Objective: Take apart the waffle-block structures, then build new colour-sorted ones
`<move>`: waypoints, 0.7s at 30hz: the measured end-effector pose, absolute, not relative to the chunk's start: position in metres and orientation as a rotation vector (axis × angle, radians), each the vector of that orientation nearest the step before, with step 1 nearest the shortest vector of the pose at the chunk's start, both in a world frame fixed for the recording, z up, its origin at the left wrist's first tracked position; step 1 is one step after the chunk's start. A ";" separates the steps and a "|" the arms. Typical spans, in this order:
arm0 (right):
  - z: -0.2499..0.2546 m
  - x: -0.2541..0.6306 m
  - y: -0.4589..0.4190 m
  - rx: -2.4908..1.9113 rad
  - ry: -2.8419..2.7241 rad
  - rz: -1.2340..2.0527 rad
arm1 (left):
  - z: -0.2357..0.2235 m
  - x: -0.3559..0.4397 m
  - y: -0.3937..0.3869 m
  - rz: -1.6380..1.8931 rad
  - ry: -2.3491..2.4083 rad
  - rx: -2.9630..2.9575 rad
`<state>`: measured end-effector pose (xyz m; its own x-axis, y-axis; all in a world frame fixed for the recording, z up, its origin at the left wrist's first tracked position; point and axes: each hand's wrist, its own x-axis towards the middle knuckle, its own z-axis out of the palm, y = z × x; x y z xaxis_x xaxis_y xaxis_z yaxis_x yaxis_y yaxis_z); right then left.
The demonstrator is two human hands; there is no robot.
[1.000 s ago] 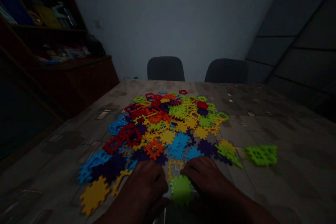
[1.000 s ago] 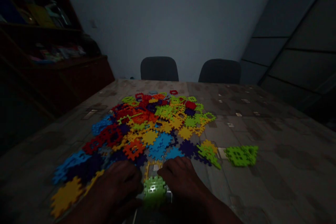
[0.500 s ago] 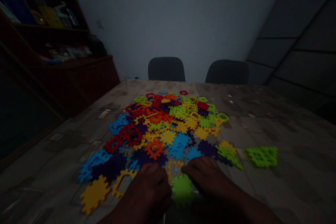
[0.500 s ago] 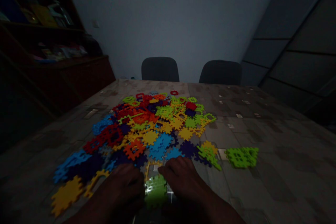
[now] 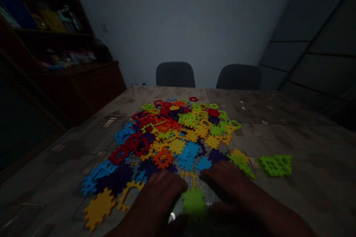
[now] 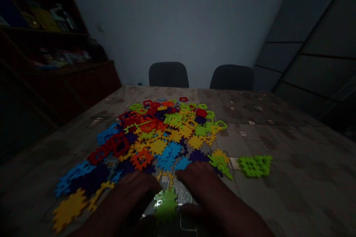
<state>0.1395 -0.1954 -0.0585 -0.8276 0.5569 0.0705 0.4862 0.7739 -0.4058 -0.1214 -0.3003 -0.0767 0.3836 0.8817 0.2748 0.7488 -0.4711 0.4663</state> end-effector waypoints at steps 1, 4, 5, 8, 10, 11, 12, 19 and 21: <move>-0.051 0.152 -0.191 -0.898 -2.706 0.529 | -0.080 -0.118 -0.299 0.726 1.437 2.442; -0.041 0.190 -0.171 -1.154 -2.541 0.407 | -0.098 -0.108 -0.295 0.697 1.477 2.637; -0.041 0.202 -0.164 -1.253 -2.501 0.365 | -0.104 -0.105 -0.293 0.681 1.492 2.682; -0.042 0.222 -0.155 -1.507 -2.449 0.281 | -0.116 -0.099 -0.289 0.660 1.516 2.741; -0.043 0.223 -0.157 -1.594 -2.490 0.284 | -0.119 -0.096 -0.287 0.654 1.529 2.737; -0.042 0.219 -0.160 -1.613 -2.522 0.292 | -0.120 -0.095 -0.287 0.650 1.533 2.737; -0.042 0.215 -0.163 -1.624 -2.554 0.299 | -0.120 -0.095 -0.287 0.640 1.538 2.738; -0.038 0.177 -0.171 -1.762 -2.671 0.178 | -0.113 -0.103 -0.285 0.744 1.466 2.751; -0.035 0.172 -0.172 -1.801 -2.674 0.191 | -0.106 -0.108 -0.284 0.738 1.366 2.768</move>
<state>0.1717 -0.1717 -0.0354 -0.3754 0.9165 -0.1384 0.9268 0.3723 -0.0489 -0.1078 -0.2843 -0.1057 0.5214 0.7432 0.4192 0.7580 -0.6291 0.1725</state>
